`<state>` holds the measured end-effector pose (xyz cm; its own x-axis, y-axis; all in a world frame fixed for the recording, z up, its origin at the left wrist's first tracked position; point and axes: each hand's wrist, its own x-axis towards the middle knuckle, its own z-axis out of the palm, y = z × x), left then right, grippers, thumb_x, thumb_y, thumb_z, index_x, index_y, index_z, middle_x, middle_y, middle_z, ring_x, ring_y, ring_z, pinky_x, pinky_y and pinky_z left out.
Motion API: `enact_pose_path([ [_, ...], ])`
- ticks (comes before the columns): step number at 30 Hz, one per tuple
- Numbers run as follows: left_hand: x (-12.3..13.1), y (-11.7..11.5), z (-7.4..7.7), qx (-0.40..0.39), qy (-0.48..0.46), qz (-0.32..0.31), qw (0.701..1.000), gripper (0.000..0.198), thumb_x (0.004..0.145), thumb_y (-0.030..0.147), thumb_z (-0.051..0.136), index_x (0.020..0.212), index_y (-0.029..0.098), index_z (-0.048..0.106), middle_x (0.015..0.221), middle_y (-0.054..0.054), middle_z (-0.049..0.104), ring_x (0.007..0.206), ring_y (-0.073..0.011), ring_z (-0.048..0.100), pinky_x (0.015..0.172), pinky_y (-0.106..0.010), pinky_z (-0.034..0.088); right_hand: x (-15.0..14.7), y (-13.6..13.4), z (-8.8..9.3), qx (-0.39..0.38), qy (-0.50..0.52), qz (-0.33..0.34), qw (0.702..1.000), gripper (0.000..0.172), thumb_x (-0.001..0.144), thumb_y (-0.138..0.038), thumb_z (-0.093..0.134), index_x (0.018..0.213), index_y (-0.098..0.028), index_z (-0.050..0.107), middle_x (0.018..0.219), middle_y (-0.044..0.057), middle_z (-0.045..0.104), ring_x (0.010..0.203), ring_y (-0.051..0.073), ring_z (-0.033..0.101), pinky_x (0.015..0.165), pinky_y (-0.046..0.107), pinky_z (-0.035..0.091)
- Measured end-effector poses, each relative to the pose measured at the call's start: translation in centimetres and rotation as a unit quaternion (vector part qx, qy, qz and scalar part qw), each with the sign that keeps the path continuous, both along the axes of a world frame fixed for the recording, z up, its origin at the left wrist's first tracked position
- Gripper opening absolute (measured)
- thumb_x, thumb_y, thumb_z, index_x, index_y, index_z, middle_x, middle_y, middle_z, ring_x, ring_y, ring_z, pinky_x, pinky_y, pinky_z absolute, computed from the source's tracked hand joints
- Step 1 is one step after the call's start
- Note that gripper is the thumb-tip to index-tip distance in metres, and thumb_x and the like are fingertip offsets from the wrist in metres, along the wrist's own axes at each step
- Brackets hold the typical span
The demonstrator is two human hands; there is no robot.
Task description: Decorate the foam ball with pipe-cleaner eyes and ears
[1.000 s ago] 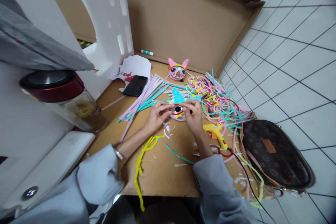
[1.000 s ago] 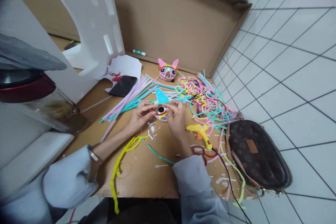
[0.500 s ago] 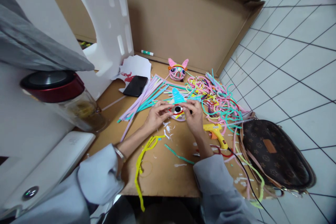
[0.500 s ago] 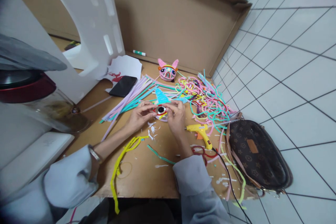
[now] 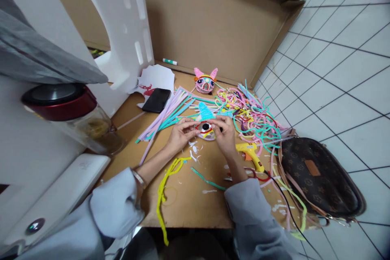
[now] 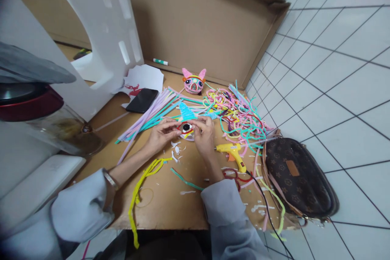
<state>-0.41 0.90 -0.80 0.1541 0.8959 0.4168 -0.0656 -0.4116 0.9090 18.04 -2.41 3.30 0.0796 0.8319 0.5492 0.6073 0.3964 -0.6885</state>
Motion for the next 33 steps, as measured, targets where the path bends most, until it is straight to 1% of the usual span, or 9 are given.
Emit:
enact_pose_path([
  [4,-0.07,-0.04,-0.03,-0.004,0.015,0.006,1.0,0.032,0.073,0.045,0.084,0.097,0.024,0.083,0.098,-0.009,0.066,0.086,-0.0208,0.06,0.075,-0.035,0.053,0.03,-0.06,0.08,0.0,-0.004,-0.001,1.0,0.026,0.09,-0.024,0.058,0.097,-0.027,0.082,0.104,0.007,0.064,0.11,0.024,0.059,0.104,0.045,0.048],
  [7,-0.11,-0.22,0.09,0.008,0.021,0.009,1.0,0.031,0.076,0.045,0.083,0.099,0.025,0.083,0.098,-0.009,0.066,0.091,-0.0225,0.061,0.084,-0.039,0.054,0.03,-0.05,0.06,0.005,-0.002,-0.003,1.0,0.026,0.09,-0.023,0.057,0.098,-0.027,0.082,0.103,0.008,0.064,0.11,0.024,0.059,0.103,0.044,0.048],
  [9,-0.09,-0.32,0.09,0.02,0.022,0.011,1.0,0.03,0.077,0.043,0.082,0.102,0.026,0.083,0.099,-0.009,0.066,0.095,-0.0236,0.061,0.09,-0.042,0.053,0.02,-0.05,0.02,0.01,0.001,-0.003,1.0,0.026,0.09,-0.023,0.058,0.097,-0.026,0.082,0.102,0.008,0.064,0.109,0.024,0.059,0.102,0.044,0.048],
  [13,0.01,-0.39,-0.23,0.026,0.02,0.019,0.999,0.029,0.077,0.04,0.082,0.103,0.026,0.082,0.103,-0.01,0.065,0.101,-0.0249,0.061,0.095,-0.044,0.051,-0.01,-0.05,0.0,0.011,0.0,0.001,1.0,0.026,0.089,-0.021,0.058,0.096,-0.026,0.083,0.103,0.008,0.064,0.108,0.024,0.059,0.101,0.044,0.049],
  [17,0.0,-0.47,-0.48,0.027,0.023,0.031,0.999,0.028,0.078,0.042,0.082,0.102,0.028,0.082,0.111,-0.009,0.066,0.111,-0.0258,0.061,0.104,-0.046,0.048,-0.13,-0.07,0.02,0.005,0.002,-0.003,1.0,0.026,0.089,-0.021,0.058,0.095,-0.027,0.082,0.104,0.008,0.064,0.109,0.025,0.058,0.103,0.045,0.048],
  [24,-0.11,-0.5,-0.32,0.014,0.028,0.016,0.999,0.032,0.079,0.046,0.08,0.104,0.027,0.082,0.119,-0.012,0.069,0.116,-0.0284,0.062,0.108,-0.049,0.045,-0.13,-0.03,-0.03,0.013,0.004,-0.004,1.0,0.027,0.089,-0.022,0.057,0.096,-0.027,0.083,0.103,0.008,0.064,0.107,0.025,0.059,0.101,0.045,0.049],
  [33,-0.17,-0.34,-0.58,0.01,0.019,0.017,1.0,0.03,0.077,0.041,0.082,0.103,0.026,0.083,0.117,-0.013,0.07,0.116,-0.0289,0.063,0.108,-0.05,0.045,-0.19,-0.05,0.06,0.009,-0.002,-0.003,1.0,0.028,0.088,-0.021,0.056,0.094,-0.028,0.083,0.102,0.008,0.064,0.107,0.024,0.059,0.099,0.044,0.05],
])
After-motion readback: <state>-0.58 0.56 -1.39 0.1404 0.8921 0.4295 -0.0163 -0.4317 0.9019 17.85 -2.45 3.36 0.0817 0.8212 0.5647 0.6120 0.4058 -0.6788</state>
